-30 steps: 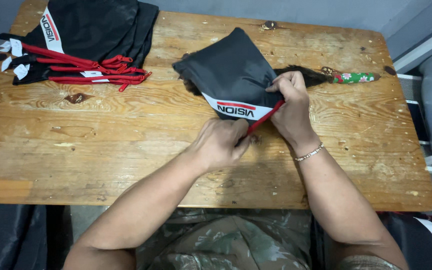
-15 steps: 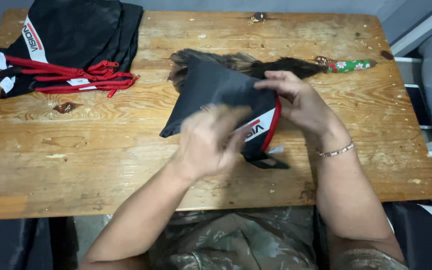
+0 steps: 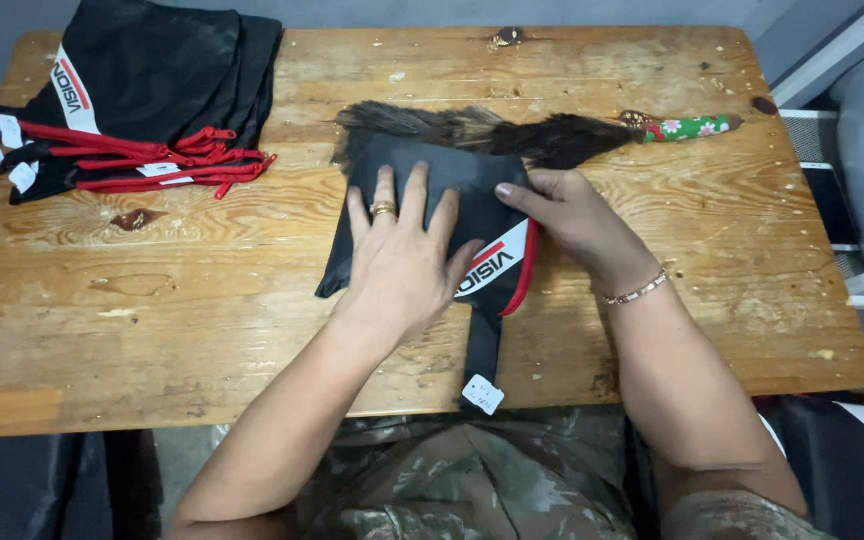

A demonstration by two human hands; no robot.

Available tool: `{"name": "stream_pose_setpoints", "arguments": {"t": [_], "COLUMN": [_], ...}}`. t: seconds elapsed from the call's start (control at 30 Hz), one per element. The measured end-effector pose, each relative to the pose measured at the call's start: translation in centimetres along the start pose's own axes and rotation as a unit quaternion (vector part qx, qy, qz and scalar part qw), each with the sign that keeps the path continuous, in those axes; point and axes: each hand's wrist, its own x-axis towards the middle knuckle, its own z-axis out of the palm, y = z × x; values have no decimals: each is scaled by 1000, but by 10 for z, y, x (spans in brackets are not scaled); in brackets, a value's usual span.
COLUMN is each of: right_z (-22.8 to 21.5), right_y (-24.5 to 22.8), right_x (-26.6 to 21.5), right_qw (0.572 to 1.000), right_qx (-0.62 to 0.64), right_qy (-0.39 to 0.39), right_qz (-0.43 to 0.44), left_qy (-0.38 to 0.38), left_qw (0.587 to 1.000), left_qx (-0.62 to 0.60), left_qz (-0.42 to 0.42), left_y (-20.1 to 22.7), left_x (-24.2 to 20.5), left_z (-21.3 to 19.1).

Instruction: The person folds a black and silver textile item by hand on a wooden surface, smoothing the material and tucking it into a compact rectangular shape.

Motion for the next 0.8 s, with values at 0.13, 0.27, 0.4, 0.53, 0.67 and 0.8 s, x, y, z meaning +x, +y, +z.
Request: {"name": "stream_pose_setpoints", "arguments": {"t": [0.13, 0.27, 0.4, 0.53, 0.67, 0.8], "right_z": [2, 15, 11, 17, 14, 16], "right_y": [8, 8, 27, 14, 13, -4], "right_x": [8, 5, 13, 8, 7, -5], "right_qw": [998, 998, 995, 989, 981, 977], "right_qx": [13, 19, 37, 78, 108, 63], "right_qy": [8, 19, 14, 16, 31, 25], "right_qz": [-60, -58, -96, -122, -155, -203], "left_qy": [-12, -45, -84, -227, -351, -378], "left_qw": [999, 999, 996, 967, 922, 908], "left_qx": [40, 10, -36, -91, -124, -140], "left_qz": [-8, 3, -22, -71, -108, -112], "left_y": [-12, -25, -41, -23, -6, 1], "left_x": [10, 48, 112, 129, 113, 105], "left_z": [-8, -17, 8, -23, -78, -111]}}
